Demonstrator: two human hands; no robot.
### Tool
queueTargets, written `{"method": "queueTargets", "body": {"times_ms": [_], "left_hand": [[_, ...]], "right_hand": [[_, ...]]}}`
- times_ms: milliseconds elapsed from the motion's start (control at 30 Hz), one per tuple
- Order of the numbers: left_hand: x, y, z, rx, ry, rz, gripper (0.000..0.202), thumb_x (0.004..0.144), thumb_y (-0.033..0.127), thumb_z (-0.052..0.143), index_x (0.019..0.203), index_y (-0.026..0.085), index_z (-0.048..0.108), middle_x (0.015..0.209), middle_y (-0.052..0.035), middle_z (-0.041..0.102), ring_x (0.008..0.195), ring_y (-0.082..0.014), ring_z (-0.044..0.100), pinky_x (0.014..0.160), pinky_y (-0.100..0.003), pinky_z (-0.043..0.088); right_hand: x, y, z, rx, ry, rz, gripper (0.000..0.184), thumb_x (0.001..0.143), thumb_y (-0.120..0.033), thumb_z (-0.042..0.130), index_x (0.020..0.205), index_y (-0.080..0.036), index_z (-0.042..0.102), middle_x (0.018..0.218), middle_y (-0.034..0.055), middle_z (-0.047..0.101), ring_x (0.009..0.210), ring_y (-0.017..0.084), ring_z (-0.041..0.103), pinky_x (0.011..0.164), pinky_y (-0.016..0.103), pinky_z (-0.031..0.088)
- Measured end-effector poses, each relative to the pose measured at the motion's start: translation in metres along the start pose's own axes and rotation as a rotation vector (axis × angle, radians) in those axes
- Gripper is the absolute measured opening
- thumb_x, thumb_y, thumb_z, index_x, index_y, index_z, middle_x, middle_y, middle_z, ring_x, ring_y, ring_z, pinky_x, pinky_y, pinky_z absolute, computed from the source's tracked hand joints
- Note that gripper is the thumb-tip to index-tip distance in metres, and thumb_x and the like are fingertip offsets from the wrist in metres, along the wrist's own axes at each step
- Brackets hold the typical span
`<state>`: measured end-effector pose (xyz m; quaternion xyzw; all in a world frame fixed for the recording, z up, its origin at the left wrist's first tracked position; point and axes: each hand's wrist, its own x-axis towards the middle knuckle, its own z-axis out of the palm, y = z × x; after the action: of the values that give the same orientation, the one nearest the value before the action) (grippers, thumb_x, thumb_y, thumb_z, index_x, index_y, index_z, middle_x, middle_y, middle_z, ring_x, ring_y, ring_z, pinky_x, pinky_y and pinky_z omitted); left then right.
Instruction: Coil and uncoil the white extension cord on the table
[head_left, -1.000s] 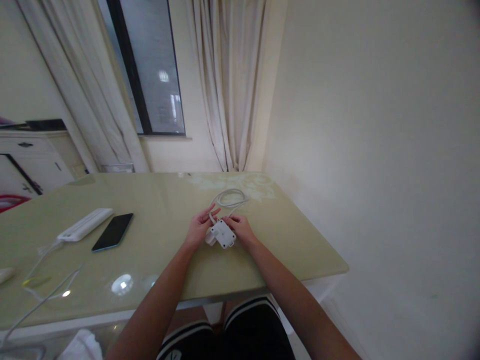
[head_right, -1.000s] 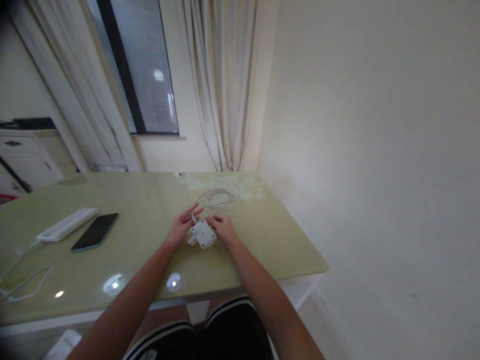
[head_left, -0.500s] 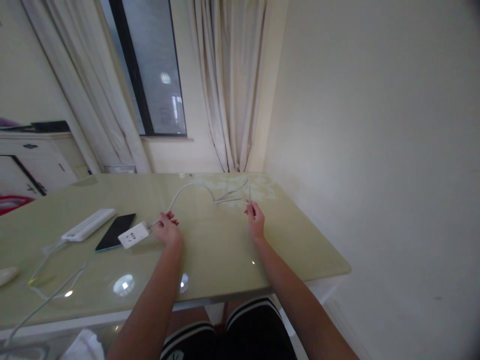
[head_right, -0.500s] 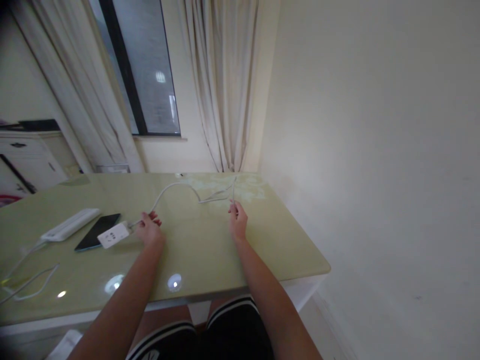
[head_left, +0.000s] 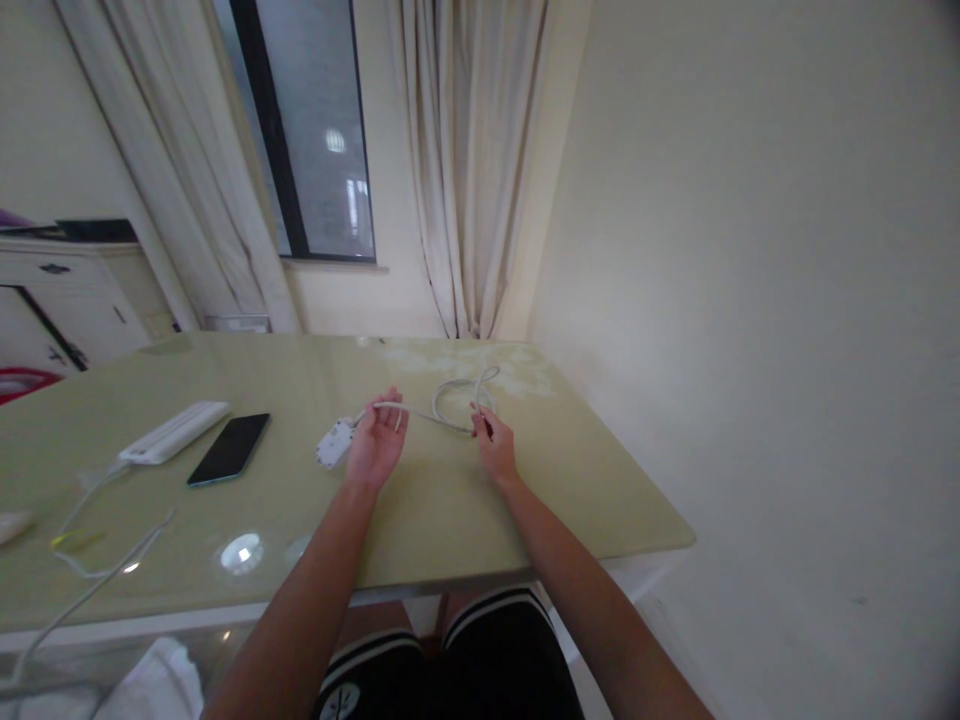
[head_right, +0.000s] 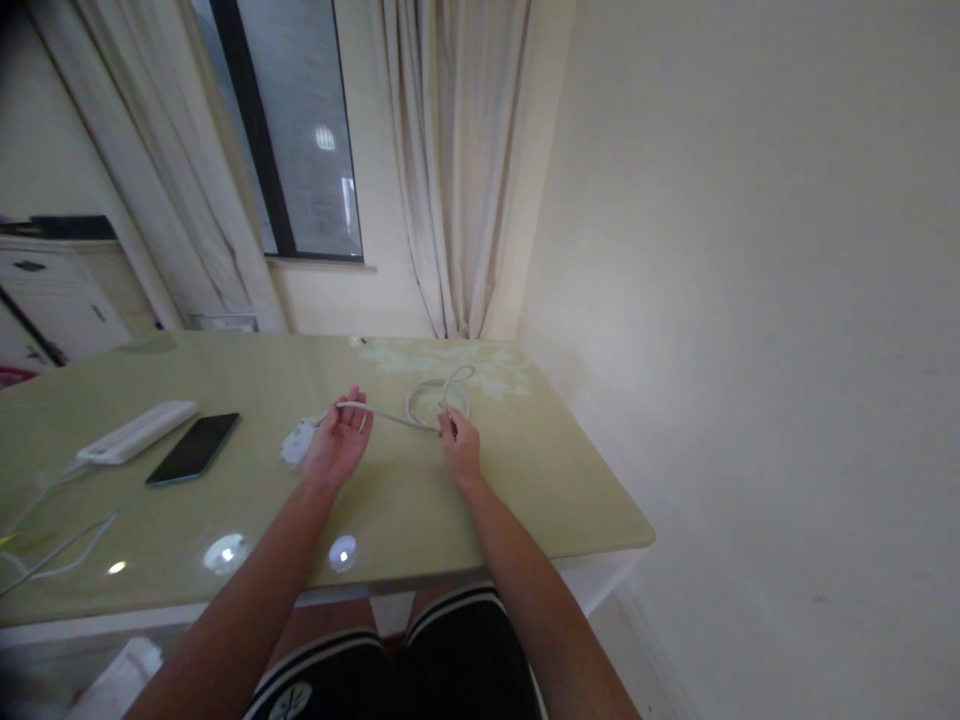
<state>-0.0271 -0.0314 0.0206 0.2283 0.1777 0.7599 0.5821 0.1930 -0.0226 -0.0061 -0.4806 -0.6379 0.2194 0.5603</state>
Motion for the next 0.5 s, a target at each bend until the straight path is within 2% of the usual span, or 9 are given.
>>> {"method": "queueTargets", "body": {"times_ms": [33,100,167,233,300,400,500], "left_hand": [[-0.002,0.004,0.001,-0.054,-0.041,-0.043,0.018,0.1,0.027,0.052,0.087,0.02,0.062,0.084,-0.0015,0.069,0.082,-0.0104,0.067,0.086,-0.028,0.055],[-0.007,0.012,0.002,-0.049,-0.144,-0.102,0.018,0.1,0.027,0.055,0.085,0.019,0.06,0.062,0.0046,0.051,0.056,-0.0064,0.052,0.068,-0.02,0.052],[-0.011,0.013,0.003,0.124,-0.235,-0.141,0.021,0.099,0.038,0.056,0.09,0.019,0.06,0.054,0.0085,0.032,0.043,-0.0061,0.031,0.046,-0.016,0.036],[-0.015,0.009,0.004,0.418,-0.275,-0.111,0.033,0.097,0.052,0.055,0.098,0.019,0.062,0.054,0.0096,0.024,0.042,-0.0077,0.021,0.039,-0.018,0.021],[-0.02,0.001,0.005,0.726,-0.283,0.033,0.046,0.096,0.061,0.05,0.105,0.018,0.064,0.054,0.0087,0.026,0.043,-0.0092,0.023,0.041,-0.021,0.019],[-0.026,-0.011,0.004,1.104,-0.267,0.321,0.048,0.099,0.057,0.043,0.107,0.017,0.068,0.056,0.005,0.038,0.047,-0.0118,0.036,0.048,-0.024,0.03],[-0.029,-0.019,-0.001,1.321,-0.337,0.472,0.038,0.099,0.047,0.045,0.107,0.02,0.071,0.068,-0.0021,0.06,0.057,-0.0161,0.054,0.062,-0.028,0.045]], "right_hand": [[0.0,-0.001,0.0,-0.006,-0.007,0.001,0.054,0.099,-0.054,0.045,0.127,-0.015,0.071,0.069,0.0007,0.062,0.064,0.013,0.057,0.066,0.023,0.042],[-0.002,-0.003,0.0,-0.025,-0.016,-0.003,0.054,0.1,-0.055,0.043,0.128,-0.017,0.07,0.068,0.0002,0.061,0.063,0.013,0.057,0.065,0.023,0.041],[-0.003,-0.005,0.001,-0.05,-0.023,-0.007,0.054,0.1,-0.054,0.042,0.129,-0.018,0.07,0.067,-0.0003,0.061,0.062,0.014,0.056,0.065,0.023,0.042],[-0.004,-0.006,0.002,-0.088,-0.04,-0.007,0.052,0.101,-0.054,0.041,0.129,-0.02,0.07,0.067,0.0003,0.063,0.062,0.015,0.058,0.065,0.024,0.042],[-0.006,-0.006,0.003,-0.14,-0.053,-0.026,0.05,0.102,-0.052,0.041,0.128,-0.021,0.07,0.078,0.0035,0.07,0.07,0.017,0.062,0.069,0.026,0.045],[-0.011,-0.007,0.007,-0.276,-0.069,-0.133,0.043,0.103,-0.045,0.041,0.127,-0.022,0.07,0.103,0.0094,0.075,0.088,0.021,0.067,0.079,0.03,0.048],[-0.017,-0.012,0.012,-0.473,-0.157,-0.327,0.037,0.1,-0.034,0.046,0.126,-0.02,0.068,0.101,0.0118,0.075,0.086,0.021,0.066,0.08,0.03,0.047]]}}
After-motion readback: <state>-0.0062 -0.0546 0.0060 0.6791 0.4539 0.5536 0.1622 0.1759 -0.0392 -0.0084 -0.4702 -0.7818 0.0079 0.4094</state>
